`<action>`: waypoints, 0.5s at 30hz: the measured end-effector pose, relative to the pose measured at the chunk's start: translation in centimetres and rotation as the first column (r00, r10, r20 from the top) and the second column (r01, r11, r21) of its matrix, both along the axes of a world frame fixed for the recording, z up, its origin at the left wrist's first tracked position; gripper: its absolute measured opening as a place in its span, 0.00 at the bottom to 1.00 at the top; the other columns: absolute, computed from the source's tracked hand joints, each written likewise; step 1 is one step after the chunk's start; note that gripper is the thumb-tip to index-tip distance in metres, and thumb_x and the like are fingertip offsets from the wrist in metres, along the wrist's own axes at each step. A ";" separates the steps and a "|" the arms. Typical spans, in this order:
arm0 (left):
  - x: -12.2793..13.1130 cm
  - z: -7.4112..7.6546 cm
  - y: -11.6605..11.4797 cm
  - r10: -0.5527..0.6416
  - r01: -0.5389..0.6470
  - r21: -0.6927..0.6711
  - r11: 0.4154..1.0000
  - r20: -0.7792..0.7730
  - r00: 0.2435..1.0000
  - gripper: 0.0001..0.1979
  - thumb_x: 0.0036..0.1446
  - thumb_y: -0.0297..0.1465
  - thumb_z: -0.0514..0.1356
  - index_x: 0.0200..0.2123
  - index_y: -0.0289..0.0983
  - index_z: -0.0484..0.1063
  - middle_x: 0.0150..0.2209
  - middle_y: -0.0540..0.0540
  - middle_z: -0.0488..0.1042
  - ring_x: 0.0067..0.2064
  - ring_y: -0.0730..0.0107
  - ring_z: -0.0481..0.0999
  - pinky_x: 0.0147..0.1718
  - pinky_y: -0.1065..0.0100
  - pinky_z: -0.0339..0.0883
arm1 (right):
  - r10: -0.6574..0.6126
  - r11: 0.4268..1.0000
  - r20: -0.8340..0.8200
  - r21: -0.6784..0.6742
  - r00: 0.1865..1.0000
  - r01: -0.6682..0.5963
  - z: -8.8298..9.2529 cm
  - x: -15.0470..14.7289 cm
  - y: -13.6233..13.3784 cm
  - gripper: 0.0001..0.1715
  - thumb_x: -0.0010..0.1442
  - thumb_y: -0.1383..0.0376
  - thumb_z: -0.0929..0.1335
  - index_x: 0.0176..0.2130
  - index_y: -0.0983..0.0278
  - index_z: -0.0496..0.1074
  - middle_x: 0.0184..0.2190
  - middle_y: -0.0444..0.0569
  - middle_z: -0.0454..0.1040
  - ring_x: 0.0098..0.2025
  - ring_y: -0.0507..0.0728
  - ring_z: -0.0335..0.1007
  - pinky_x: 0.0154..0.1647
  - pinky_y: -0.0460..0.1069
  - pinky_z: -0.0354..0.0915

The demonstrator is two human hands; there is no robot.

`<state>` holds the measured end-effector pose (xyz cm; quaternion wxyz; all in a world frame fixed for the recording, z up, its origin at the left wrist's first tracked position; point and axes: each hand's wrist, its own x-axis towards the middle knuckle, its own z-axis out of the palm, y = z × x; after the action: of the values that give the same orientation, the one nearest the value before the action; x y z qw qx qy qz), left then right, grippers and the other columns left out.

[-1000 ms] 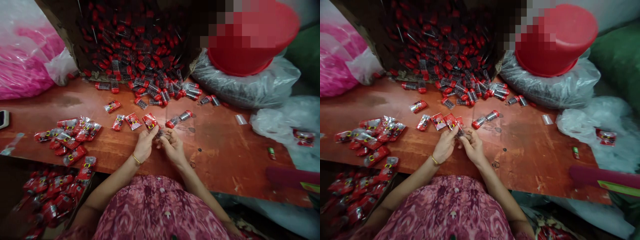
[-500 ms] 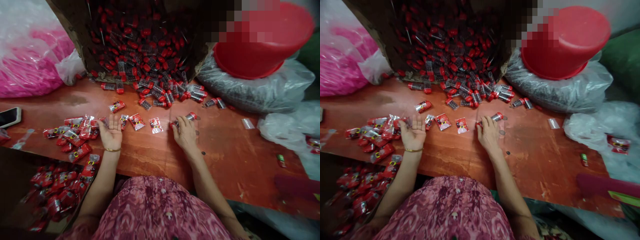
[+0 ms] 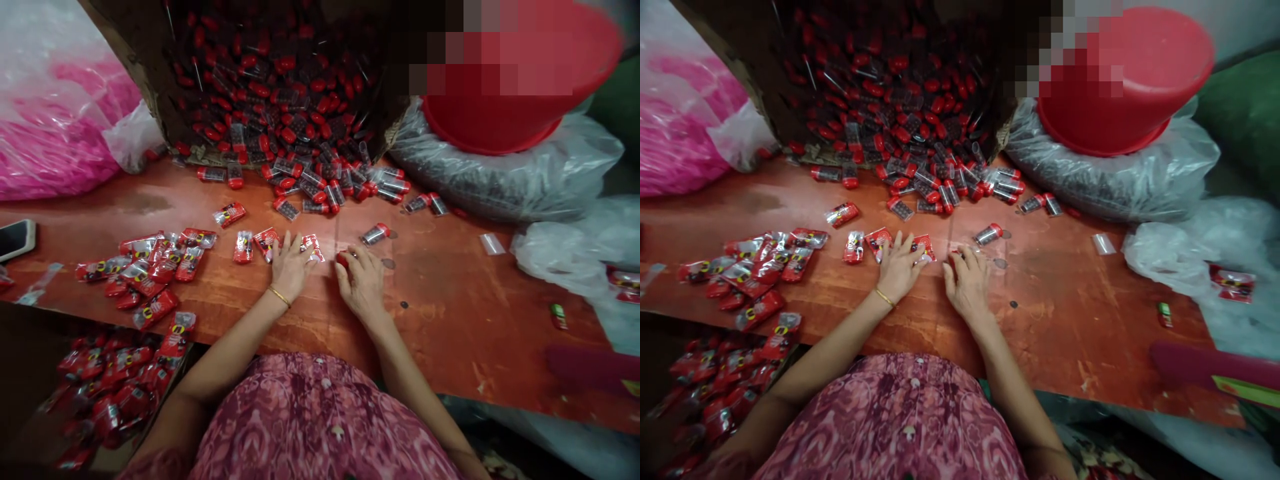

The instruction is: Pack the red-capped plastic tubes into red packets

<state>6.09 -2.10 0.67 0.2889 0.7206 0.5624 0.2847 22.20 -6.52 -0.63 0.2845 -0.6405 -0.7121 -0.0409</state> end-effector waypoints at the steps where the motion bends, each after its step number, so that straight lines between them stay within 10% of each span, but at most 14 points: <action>1: 0.1 -0.2 0.1 -0.032 0.033 0.013 0.999 -0.067 0.997 0.09 0.50 0.29 0.60 0.36 0.41 0.78 0.56 0.41 0.68 0.64 0.46 0.52 0.60 0.43 0.32 | 0.015 1.000 -0.013 0.012 1.000 -0.015 0.2 -0.2 0.0 0.14 0.61 0.62 0.61 0.41 0.65 0.72 0.46 0.55 0.73 0.49 0.62 0.64 0.51 0.57 0.58; 9: -0.2 0.2 -0.8 0.042 -0.036 0.060 0.998 -0.111 0.993 0.13 0.57 0.35 0.54 0.41 0.44 0.77 0.55 0.42 0.69 0.62 0.47 0.57 0.58 0.40 0.42 | 0.104 0.994 -0.311 0.018 0.945 -0.104 1.2 -1.7 -0.1 0.12 0.61 0.63 0.62 0.38 0.64 0.73 0.38 0.53 0.77 0.42 0.58 0.69 0.46 0.54 0.62; 15: -0.1 1.8 -1.9 0.034 -0.031 0.118 0.993 -0.024 0.999 0.15 0.58 0.34 0.53 0.47 0.44 0.74 0.58 0.43 0.65 0.63 0.52 0.55 0.60 0.45 0.45 | -0.017 0.962 -0.875 -0.147 0.485 -0.230 1.8 -4.0 1.1 0.12 0.57 0.58 0.65 0.35 0.63 0.72 0.30 0.46 0.75 0.32 0.54 0.69 0.36 0.49 0.65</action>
<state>6.01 -3.99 2.51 0.2341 0.7307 0.5599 0.3126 18.15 -5.46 1.20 0.5252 -0.5574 -0.5089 0.3931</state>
